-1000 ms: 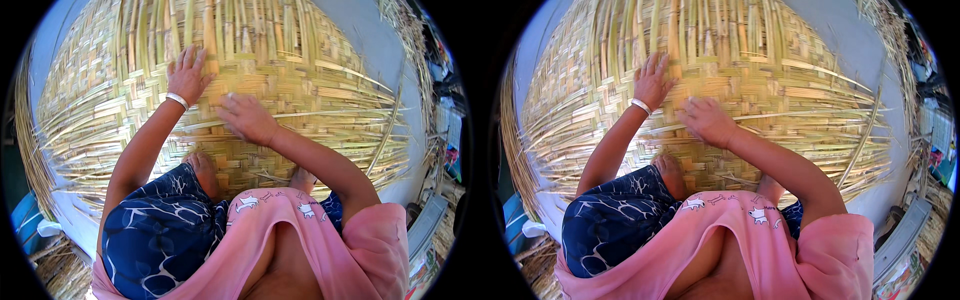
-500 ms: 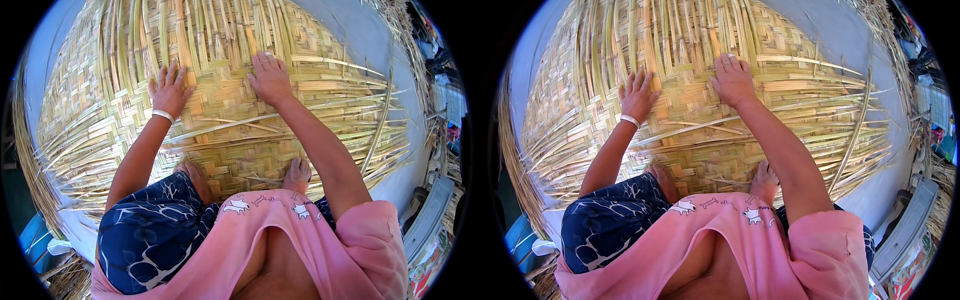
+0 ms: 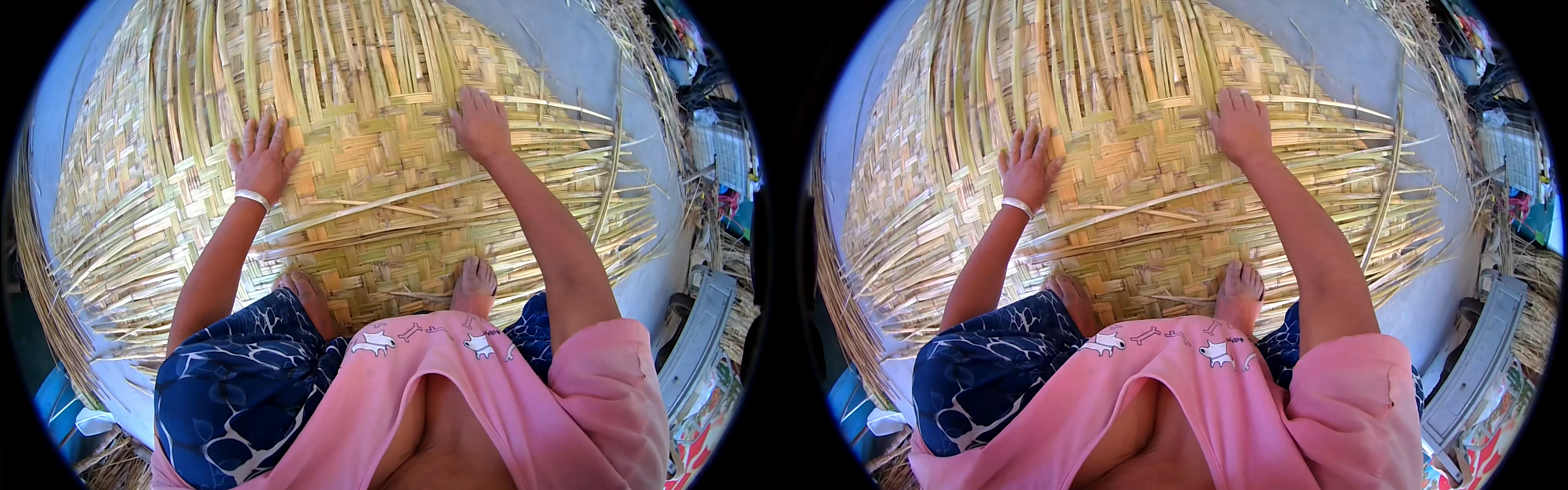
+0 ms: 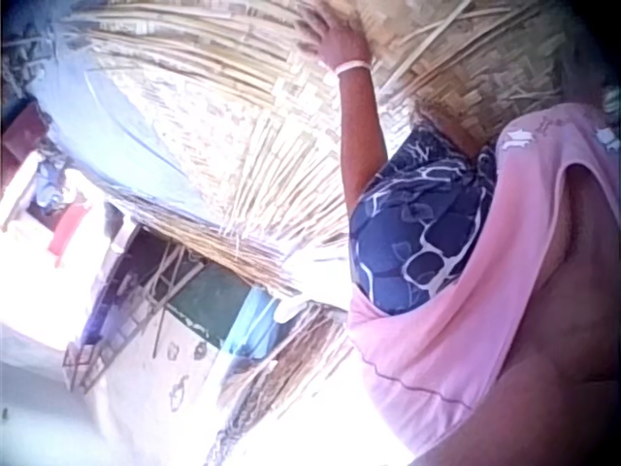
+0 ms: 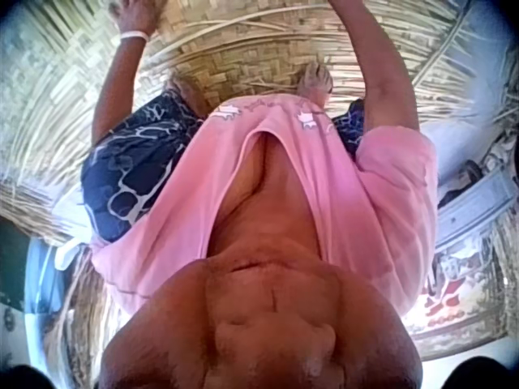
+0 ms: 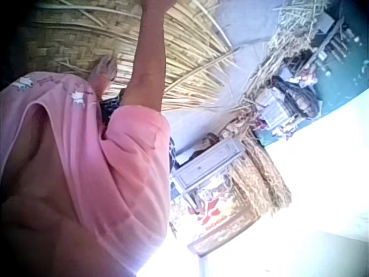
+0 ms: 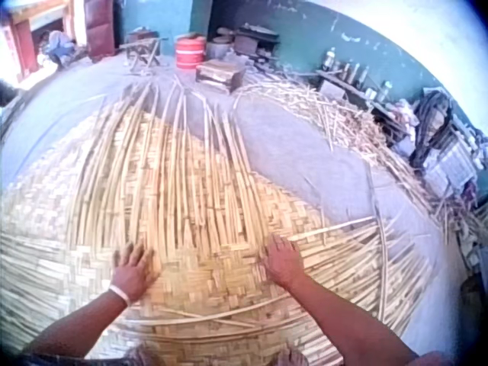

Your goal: The person weaves a large mat using dried palm leaves. They interlace the leaves by hand, adjusting the weave pattern and occasionally repositioning the mat on the floor.

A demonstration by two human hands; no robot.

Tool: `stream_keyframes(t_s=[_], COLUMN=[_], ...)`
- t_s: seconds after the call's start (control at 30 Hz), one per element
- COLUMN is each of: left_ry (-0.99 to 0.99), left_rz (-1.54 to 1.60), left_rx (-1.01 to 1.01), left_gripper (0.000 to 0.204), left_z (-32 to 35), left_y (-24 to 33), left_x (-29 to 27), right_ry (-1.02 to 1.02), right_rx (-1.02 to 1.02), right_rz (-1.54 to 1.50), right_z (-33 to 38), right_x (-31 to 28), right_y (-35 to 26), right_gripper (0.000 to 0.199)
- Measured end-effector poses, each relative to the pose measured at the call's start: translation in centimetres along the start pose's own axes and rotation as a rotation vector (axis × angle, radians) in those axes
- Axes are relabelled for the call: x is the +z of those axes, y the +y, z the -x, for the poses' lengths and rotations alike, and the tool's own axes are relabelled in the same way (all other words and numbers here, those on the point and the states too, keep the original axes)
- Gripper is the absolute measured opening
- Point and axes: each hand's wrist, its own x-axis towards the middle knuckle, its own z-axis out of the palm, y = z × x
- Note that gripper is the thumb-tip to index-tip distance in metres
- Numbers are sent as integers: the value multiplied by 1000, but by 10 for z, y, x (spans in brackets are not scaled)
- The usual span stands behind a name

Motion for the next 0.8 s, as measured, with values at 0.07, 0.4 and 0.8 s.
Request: stream_keyframes(t_s=[0.07, 0.4, 0.8], left_ry=[-47, -89, -185], left_rz=[-14, 233, 437], left_rx=[-15, 430, 475], left_gripper=[60, 61, 18], left_z=[-1, 85, 86], left_y=[-1, 73, 66], left_x=[0, -30, -40], right_ry=[-240, -351, -320], right_rx=[-19, -521, 934], right_rz=[-47, 232, 51], right_z=[-6, 33, 346], right_x=[-19, -95, -42], right_y=[-12, 59, 213], right_gripper=[51, 31, 35])
